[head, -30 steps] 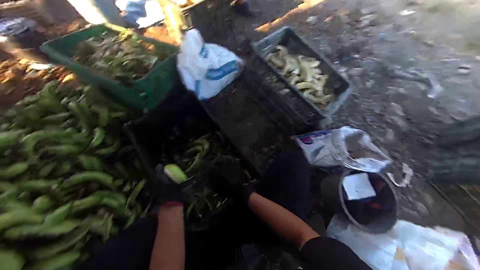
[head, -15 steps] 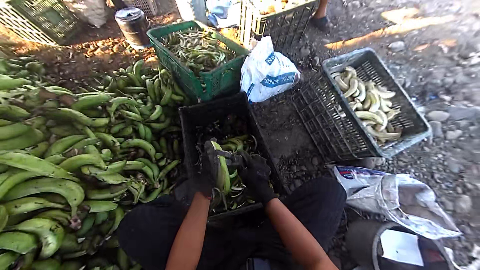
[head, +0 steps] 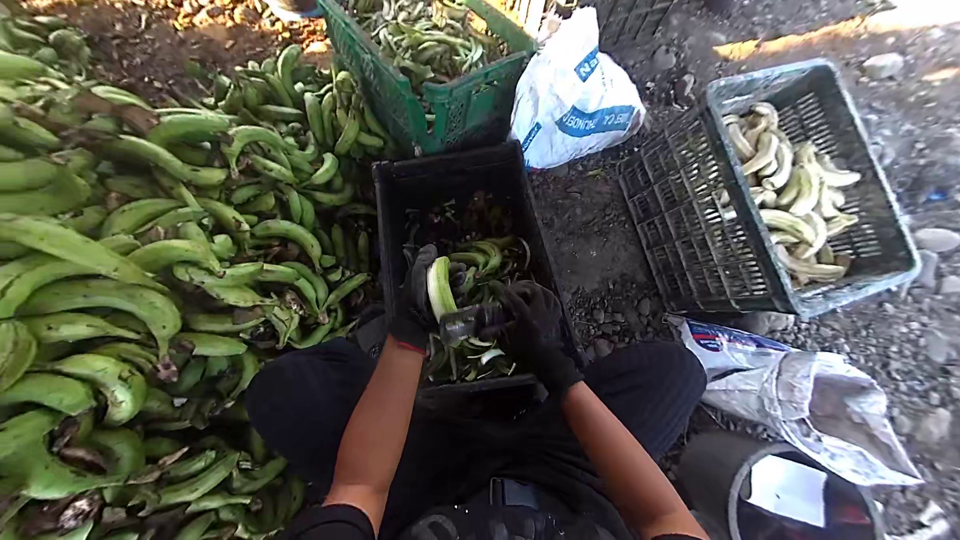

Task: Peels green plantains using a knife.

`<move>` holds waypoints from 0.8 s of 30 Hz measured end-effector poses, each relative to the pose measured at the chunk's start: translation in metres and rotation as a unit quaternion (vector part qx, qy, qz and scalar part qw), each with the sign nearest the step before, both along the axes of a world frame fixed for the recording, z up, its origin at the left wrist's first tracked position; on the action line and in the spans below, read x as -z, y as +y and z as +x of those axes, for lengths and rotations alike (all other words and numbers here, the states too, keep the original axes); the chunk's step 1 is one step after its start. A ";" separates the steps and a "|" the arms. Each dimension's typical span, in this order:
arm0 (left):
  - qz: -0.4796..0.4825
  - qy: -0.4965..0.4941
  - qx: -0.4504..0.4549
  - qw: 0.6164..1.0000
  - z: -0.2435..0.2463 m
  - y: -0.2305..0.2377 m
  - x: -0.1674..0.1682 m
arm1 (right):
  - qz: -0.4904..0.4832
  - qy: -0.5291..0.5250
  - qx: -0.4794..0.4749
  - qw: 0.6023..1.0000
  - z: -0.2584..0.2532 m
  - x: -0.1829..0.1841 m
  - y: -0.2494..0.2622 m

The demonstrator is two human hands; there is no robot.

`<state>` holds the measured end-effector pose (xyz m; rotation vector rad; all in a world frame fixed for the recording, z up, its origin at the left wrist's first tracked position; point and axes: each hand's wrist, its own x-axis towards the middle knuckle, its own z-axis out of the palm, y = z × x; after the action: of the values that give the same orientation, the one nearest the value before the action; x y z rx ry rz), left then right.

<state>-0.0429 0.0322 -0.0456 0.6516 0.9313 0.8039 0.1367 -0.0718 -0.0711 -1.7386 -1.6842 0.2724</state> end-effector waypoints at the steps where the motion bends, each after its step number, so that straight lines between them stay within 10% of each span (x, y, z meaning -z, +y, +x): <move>1: -0.020 -0.044 0.001 0.999 -0.001 0.001 0.002 | 0.042 -0.024 -0.006 0.999 0.001 0.007 -0.005; 6: -0.040 -0.064 0.006 0.997 0.004 -0.001 0.000 | 0.081 -0.042 0.034 0.995 0.004 0.012 -0.014; 11: 0.104 0.184 0.022 0.977 0.025 -0.008 -0.003 | -0.237 0.110 0.059 0.963 0.000 -0.020 0.014; 15: 0.281 0.296 0.109 0.906 0.028 -0.021 -0.024 | -0.255 0.244 0.029 0.935 0.007 -0.028 0.032; 24: -0.046 -0.048 0.045 0.997 0.003 0.009 0.001 | -0.046 0.018 -0.056 0.997 0.028 0.003 -0.013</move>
<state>-0.0398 0.0412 -0.0466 0.5667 0.8402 0.7016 0.1648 -0.0852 -0.0739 -1.6956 -1.7704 0.4363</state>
